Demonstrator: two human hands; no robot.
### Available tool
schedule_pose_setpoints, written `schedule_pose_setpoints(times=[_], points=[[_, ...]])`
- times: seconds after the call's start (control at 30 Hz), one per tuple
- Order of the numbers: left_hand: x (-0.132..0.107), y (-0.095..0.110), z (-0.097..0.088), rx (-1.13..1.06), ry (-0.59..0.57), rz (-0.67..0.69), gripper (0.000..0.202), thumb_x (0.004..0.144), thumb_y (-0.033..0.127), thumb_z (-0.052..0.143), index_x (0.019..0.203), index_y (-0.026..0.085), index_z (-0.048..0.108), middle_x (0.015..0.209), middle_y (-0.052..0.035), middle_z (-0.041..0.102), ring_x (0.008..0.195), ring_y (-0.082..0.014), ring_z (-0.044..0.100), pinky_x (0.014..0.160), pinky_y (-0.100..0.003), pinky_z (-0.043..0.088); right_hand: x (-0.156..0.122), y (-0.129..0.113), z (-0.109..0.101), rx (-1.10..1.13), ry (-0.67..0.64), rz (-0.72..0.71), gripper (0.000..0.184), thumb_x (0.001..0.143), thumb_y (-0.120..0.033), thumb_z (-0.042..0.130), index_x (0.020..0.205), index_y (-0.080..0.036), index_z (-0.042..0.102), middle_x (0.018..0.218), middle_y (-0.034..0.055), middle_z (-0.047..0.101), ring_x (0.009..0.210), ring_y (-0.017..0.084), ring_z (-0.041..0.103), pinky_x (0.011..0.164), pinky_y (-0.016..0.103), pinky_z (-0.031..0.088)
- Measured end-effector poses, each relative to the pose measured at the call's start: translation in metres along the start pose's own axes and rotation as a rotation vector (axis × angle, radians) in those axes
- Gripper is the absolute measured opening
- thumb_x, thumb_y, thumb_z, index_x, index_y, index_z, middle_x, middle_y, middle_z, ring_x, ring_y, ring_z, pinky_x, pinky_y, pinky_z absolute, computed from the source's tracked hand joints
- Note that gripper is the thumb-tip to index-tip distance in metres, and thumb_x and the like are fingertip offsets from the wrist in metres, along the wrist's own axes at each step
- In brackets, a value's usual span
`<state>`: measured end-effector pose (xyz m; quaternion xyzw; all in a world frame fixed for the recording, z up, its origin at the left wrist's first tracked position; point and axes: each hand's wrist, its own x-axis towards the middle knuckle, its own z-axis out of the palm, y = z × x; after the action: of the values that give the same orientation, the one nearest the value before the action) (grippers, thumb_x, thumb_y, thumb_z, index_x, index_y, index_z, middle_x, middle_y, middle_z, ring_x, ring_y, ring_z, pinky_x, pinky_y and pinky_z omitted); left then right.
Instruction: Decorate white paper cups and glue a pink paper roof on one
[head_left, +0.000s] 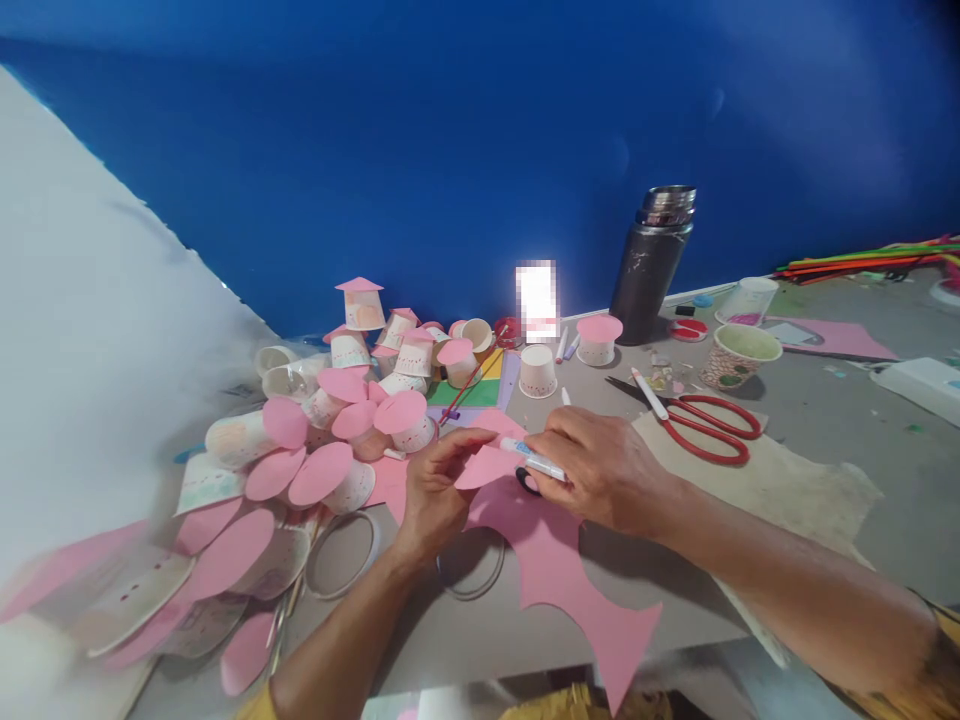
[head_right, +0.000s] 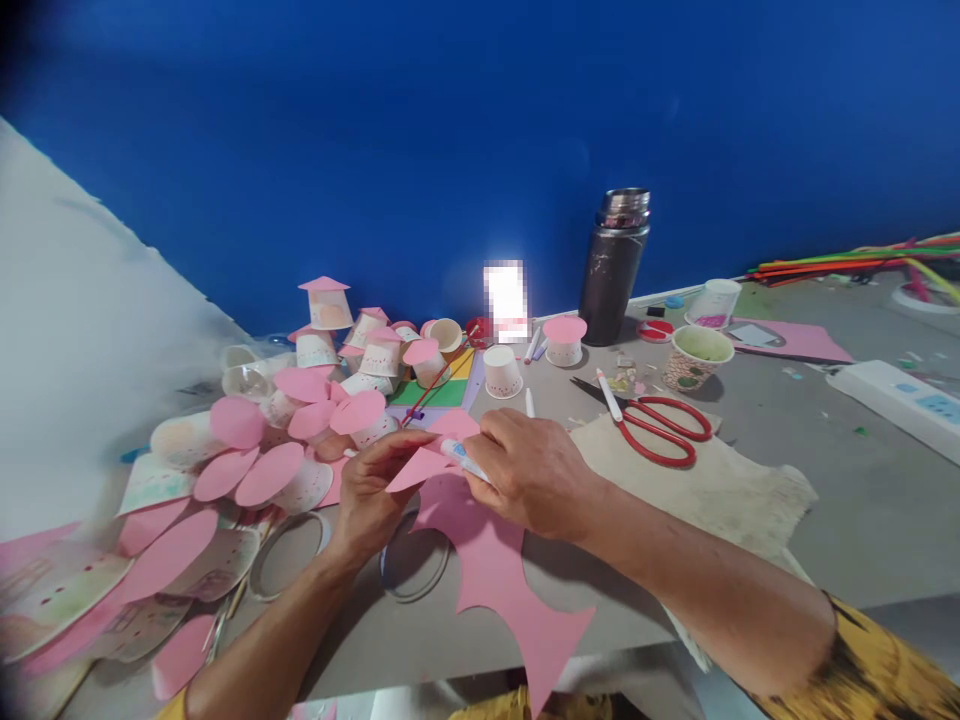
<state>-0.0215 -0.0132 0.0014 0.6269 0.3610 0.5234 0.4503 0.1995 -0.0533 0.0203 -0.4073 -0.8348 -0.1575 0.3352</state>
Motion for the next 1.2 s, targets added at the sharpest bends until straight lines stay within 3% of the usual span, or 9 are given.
schedule_pose_setpoints(times=[0.17, 0.4, 0.57, 0.77, 0.93, 1.2], points=[[-0.004, -0.001, 0.001, -0.004, -0.005, 0.009, 0.035, 0.064, 0.007, 0.087, 0.096, 0.022, 0.083, 0.100, -0.0070, 0.082, 0.096, -0.0218, 0.076, 0.087, -0.030, 0.060, -0.002, -0.003, 0.001, 0.008, 0.038, 0.051, 0.016, 0.097, -0.024, 0.060, 0.090, -0.016, 0.071, 0.075, 0.0038, 0.062, 0.066, 0.016, 0.055, 0.055, 0.031, 0.028], [-0.003, -0.002, 0.002, -0.021, -0.046, 0.000, 0.037, 0.061, 0.012, 0.093, 0.095, 0.022, 0.082, 0.096, -0.0067, 0.082, 0.094, -0.0215, 0.077, 0.088, -0.031, 0.061, -0.002, -0.002, -0.002, -0.013, -0.074, 0.044, 0.018, 0.099, -0.028, 0.063, 0.088, -0.016, 0.070, 0.076, 0.0039, 0.060, 0.067, 0.016, 0.051, 0.055, 0.030, 0.024], [-0.002, -0.001, 0.000, 0.020, -0.039, -0.051, 0.039, 0.056, 0.012, 0.095, 0.093, 0.020, 0.083, 0.097, -0.0085, 0.082, 0.092, -0.0225, 0.075, 0.088, -0.033, 0.060, 0.000, 0.000, -0.009, -0.051, -0.149, 0.003, 0.012, 0.096, -0.012, 0.060, 0.090, -0.016, 0.069, 0.080, 0.0051, 0.059, 0.070, 0.017, 0.047, 0.055, 0.031, 0.019], [-0.001, 0.004, 0.004, 0.006, -0.097, -0.076, 0.028, 0.066, 0.016, 0.091, 0.092, 0.022, 0.084, 0.088, -0.0062, 0.081, 0.088, -0.0215, 0.074, 0.087, -0.033, 0.060, 0.002, 0.002, -0.011, -0.071, -0.146, -0.027, 0.023, 0.094, -0.004, 0.051, 0.086, -0.018, 0.066, 0.084, 0.0056, 0.058, 0.073, 0.017, 0.046, 0.056, 0.032, 0.020], [-0.004, 0.000, 0.003, 0.034, -0.092, -0.065, 0.037, 0.060, 0.011, 0.092, 0.094, 0.023, 0.084, 0.091, -0.0062, 0.081, 0.092, -0.0228, 0.075, 0.090, -0.034, 0.059, 0.002, 0.004, -0.011, -0.085, -0.181, -0.010, 0.017, 0.096, -0.019, 0.061, 0.081, -0.017, 0.068, 0.079, 0.0053, 0.060, 0.067, 0.016, 0.046, 0.054, 0.032, 0.017], [-0.003, -0.002, 0.001, 0.047, -0.122, -0.079, 0.034, 0.063, 0.012, 0.091, 0.094, 0.022, 0.083, 0.092, -0.0069, 0.082, 0.094, -0.0230, 0.075, 0.094, -0.036, 0.059, 0.009, 0.006, -0.012, -0.094, -0.358, 0.094, 0.033, 0.096, -0.038, 0.069, 0.071, -0.017, 0.072, 0.068, 0.0046, 0.060, 0.055, 0.013, 0.045, 0.053, 0.033, 0.014]])
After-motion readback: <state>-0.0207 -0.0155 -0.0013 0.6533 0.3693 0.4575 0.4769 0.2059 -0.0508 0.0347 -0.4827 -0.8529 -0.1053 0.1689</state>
